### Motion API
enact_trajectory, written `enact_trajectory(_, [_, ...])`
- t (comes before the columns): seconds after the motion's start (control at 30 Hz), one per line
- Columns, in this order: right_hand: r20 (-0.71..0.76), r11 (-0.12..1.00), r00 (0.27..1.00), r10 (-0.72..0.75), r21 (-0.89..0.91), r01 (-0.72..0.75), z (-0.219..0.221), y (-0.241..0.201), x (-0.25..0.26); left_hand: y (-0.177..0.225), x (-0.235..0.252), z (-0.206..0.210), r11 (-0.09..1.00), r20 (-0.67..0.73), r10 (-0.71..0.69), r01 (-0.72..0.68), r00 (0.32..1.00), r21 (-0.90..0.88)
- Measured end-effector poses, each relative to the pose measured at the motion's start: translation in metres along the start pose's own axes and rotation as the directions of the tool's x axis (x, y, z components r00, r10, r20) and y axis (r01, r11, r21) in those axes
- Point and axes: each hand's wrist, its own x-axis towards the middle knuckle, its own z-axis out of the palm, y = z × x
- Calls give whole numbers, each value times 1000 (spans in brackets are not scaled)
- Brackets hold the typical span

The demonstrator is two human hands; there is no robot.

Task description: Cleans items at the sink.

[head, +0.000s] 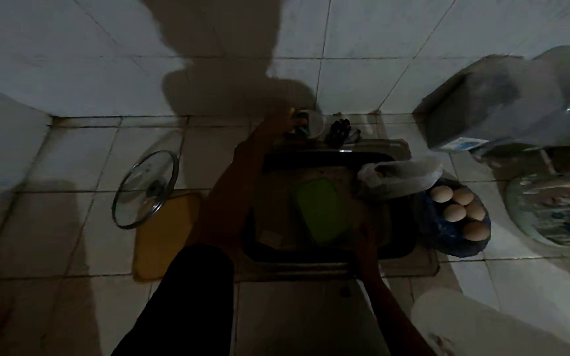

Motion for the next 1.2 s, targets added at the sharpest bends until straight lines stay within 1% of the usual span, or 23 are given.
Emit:
enact_trajectory(0.03, [13,1000,1000,24,-12,-24,1,-1,3,-22,0,3,988,57,-146,143,988,54])
enact_trajectory(0.07, [16,999,1000,13,-43,-12,3,-1,8,-25,-1,11,930,57,-357,348,932,120])
enact_trajectory(0.1, [16,995,1000,-22,-95,24,6,0,14,-25,-8,20,871,32,-463,448,886,202])
enact_trajectory(0.13, [36,986,999,-37,-164,42,8,-2,20,-21,-21,30,821,3,-515,492,857,289])
enact_trajectory(0.2, [60,961,998,-10,-274,27,12,-1,32,-32,-54,44,776,0,-556,519,831,359])
enact_trajectory(0.27, [86,948,992,88,-314,-57,15,-3,41,-49,-91,56,715,-21,-614,567,789,410])
enact_trajectory(0.3, [95,946,989,115,-316,-80,16,-2,44,-56,-110,61,691,-16,-642,587,767,422])
enact_trajectory(0.37, [87,950,988,130,-297,-99,18,2,47,-65,-147,72,642,10,-703,628,711,440])
enact_trajectory(0.4, [80,948,987,136,-300,-107,18,3,48,-68,-162,80,602,16,-733,636,680,483])
enact_trajectory(0.43, [77,947,986,146,-299,-117,18,3,47,-83,-176,88,570,24,-736,601,676,560])
enact_trajectory(0.53, [59,950,988,142,-290,-119,19,-2,45,-131,-196,106,543,65,-649,401,758,738])
enact_trajectory(0.6, [71,940,984,166,-313,-136,14,-12,43,-140,-190,108,514,117,-661,333,741,790])
enact_trajectory(0.7, [105,931,980,170,-342,-125,14,-17,46,-142,-187,107,520,183,-679,290,711,803])
enact_trajectory(0.77, [119,939,979,163,-322,-117,13,-19,51,-145,-185,106,512,196,-672,258,714,819])
enact_trajectory(0.83, [151,935,974,168,-338,-109,8,-26,50,-136,-189,104,512,157,-684,317,712,798])
enact_trajectory(0.87, [161,930,971,179,-348,-114,6,-30,51,-127,-190,103,505,137,-709,363,692,783])
enact_trajectory(0.93, [134,937,971,198,-316,-148,6,-32,52,-115,-186,103,469,142,-764,391,629,792])
enact_trajectory(1.0, [110,944,970,214,-279,-177,6,-33,53,-114,-185,102,486,161,-780,425,604,763])
enact_trajectory(1.03, [96,950,971,220,-248,-191,5,-35,51,-110,-184,99,503,162,-783,458,601,733])
enact_trajectory(1.1, [66,970,976,209,-138,-198,5,-35,49,-96,-182,90,558,118,-780,598,614,576])
enact_trajectory(1.13, [55,979,979,195,-71,-191,4,-34,46,-95,-182,86,573,65,-772,648,632,502])
enact_trajectory(1.2, [9,985,988,156,69,-156,4,-34,39,-86,-186,83,613,-38,-744,704,667,358])
